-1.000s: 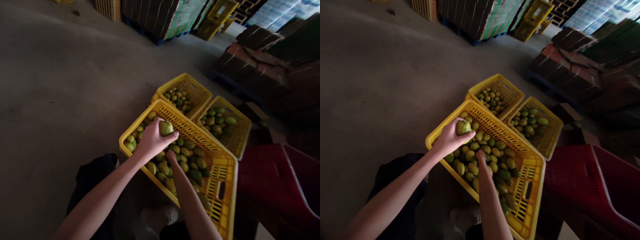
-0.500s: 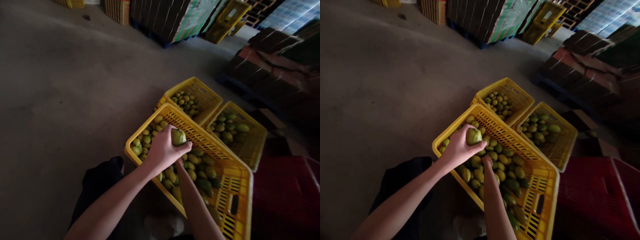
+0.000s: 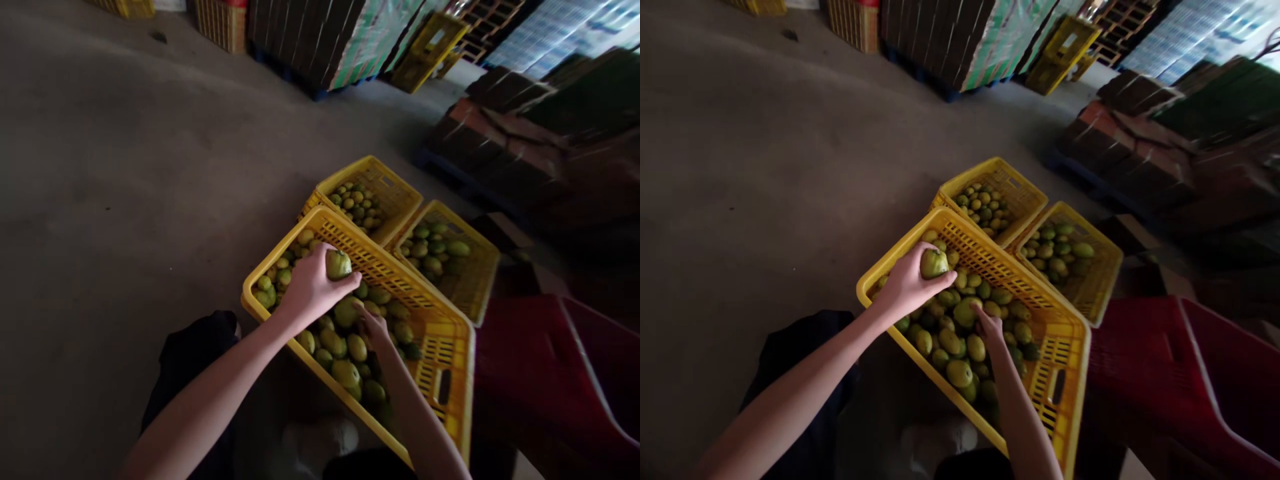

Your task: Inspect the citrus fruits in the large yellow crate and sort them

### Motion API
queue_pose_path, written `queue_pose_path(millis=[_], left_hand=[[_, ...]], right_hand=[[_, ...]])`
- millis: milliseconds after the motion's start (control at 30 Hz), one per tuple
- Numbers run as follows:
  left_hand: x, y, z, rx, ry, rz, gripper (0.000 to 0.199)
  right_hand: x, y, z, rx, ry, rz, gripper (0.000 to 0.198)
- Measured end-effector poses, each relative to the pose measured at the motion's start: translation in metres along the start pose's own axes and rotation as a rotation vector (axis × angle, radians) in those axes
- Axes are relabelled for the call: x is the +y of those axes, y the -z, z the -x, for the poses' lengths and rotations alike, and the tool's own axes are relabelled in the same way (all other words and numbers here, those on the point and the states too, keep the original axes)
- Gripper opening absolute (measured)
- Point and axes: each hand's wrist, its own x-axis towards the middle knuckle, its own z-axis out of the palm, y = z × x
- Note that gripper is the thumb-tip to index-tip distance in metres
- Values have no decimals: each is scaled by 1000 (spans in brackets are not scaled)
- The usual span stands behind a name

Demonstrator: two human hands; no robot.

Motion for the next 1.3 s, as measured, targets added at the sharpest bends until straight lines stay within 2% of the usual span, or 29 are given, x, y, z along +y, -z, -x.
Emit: queue_pose_path(millis=[133,233,367,433,533,700,800,867,933,1033,1100,1200,1300], left_hand=[[-6,-8,3,-35,59,168,36],[-11,-18,4,-120,212,308,38],[-3,-34,8,-267,391,471,29],[6,-43,13,-293,472,635,27],[19,-57,22,-321,553,935,27],[28,-81,37,-270,496,1112,29],[26,-91,42,-225,530,1188,24],[24,-96,43,-230,529,1203,23],[22,-99,43,-255,467,1201,25],[19,-101,43,-278,355,1142,33],[18,-102,43,-270,305,1091,37],[18,-105,45,-223,271,1046,44],[16,-110,48,-164,221,999,47]], right_hand=[[-24,21,17,88,43,-149,18],[-62,27,44,34,107,-383,14],[-103,25,102,-48,199,-620,13],[-109,21,130,-102,236,-669,16],[-103,13,155,-168,316,-711,22],[-94,3,170,-155,441,-732,28],[-99,3,176,-113,566,-737,38],[-101,5,181,-96,658,-756,44],[-99,9,183,-75,695,-792,47],[-93,16,179,-10,652,-920,44],[-89,21,174,16,566,-1040,35],[-85,25,163,41,440,-1177,37],[-84,21,150,113,452,-1173,33]])
